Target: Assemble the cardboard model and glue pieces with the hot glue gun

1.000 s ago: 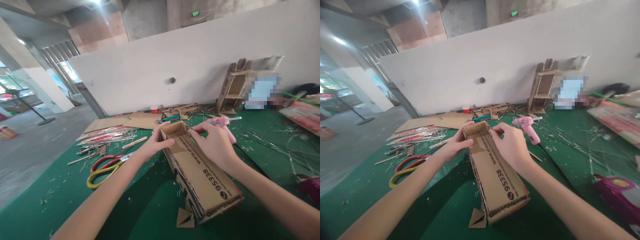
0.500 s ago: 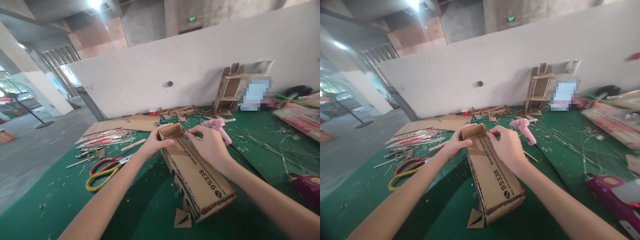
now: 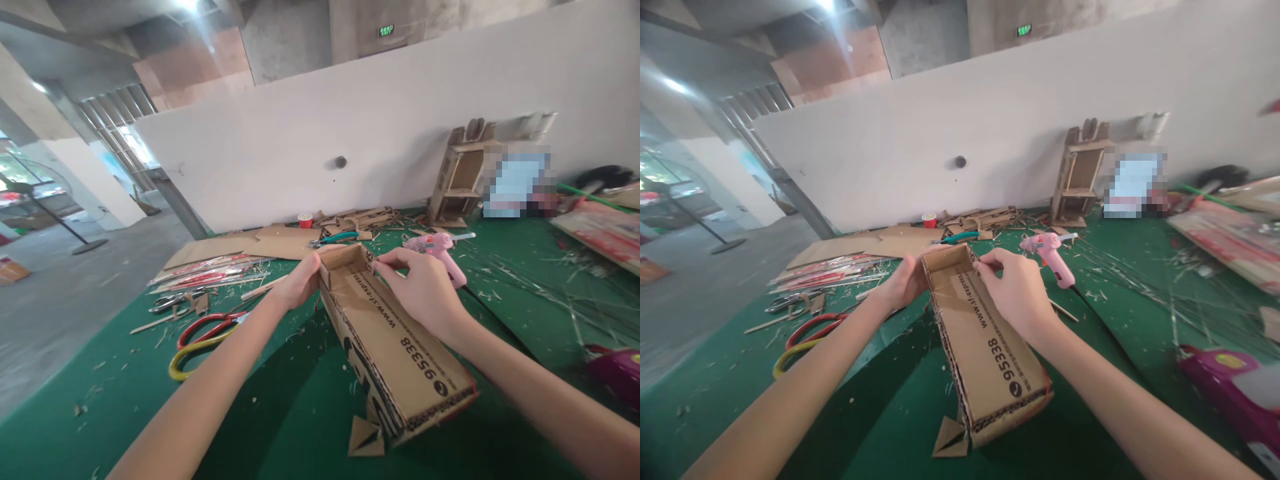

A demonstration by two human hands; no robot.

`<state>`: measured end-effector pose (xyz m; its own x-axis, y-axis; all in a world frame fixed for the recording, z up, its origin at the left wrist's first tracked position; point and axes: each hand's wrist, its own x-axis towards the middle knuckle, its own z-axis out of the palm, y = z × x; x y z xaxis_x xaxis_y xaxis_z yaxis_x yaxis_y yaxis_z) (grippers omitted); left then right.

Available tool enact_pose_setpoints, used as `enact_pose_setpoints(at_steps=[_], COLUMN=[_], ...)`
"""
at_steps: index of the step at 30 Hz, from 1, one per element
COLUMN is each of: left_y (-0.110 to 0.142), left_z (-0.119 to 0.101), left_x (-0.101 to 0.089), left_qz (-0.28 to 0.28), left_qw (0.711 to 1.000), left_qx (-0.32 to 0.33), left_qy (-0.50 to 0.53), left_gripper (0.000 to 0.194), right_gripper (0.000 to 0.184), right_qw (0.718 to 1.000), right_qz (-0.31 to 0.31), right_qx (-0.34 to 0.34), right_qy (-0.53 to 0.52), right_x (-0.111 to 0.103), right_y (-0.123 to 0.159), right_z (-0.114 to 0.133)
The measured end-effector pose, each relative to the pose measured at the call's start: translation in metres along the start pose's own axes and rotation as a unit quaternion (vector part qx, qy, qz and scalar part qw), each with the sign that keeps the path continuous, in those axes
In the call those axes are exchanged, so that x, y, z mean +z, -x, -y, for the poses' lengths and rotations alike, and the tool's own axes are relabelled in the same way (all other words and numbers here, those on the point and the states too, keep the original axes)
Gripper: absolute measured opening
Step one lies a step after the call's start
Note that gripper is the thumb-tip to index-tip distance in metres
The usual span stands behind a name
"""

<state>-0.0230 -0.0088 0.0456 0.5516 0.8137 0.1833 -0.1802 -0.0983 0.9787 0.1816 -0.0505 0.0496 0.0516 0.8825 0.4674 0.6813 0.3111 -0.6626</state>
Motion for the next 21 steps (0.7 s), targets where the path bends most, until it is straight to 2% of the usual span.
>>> enact_pose_setpoints(at_steps=[3,10,21], left_y=[-0.0019,-0.0058,-0.0069], left_z=[-0.0046,0.0003,0.0019], left_x=[0.002,0.0051,0.0071], left_qz=[0.022,-0.025,-0.059], left_qw=[0.998,0.996,0.993], left_qx=[-0.027,-0.042,-0.07], left_qy=[0.059,0.073,0.08], left_gripper=[0.084,0.068,0.069], right_gripper=[0.016,0.015,0.014], right_qw=[1.0,1.0,1.0], right_qz=[-0.003,0.003,0.013], right_qx=[-0.006,-0.011,0.003], right_qy=[0.006,0.011,0.016], right_x=[0.0008,0.0016,0.0011], right_y=[-0.0011,-0.003,-0.0018], right_z=[-0.0015,-0.0029,-0.0029])
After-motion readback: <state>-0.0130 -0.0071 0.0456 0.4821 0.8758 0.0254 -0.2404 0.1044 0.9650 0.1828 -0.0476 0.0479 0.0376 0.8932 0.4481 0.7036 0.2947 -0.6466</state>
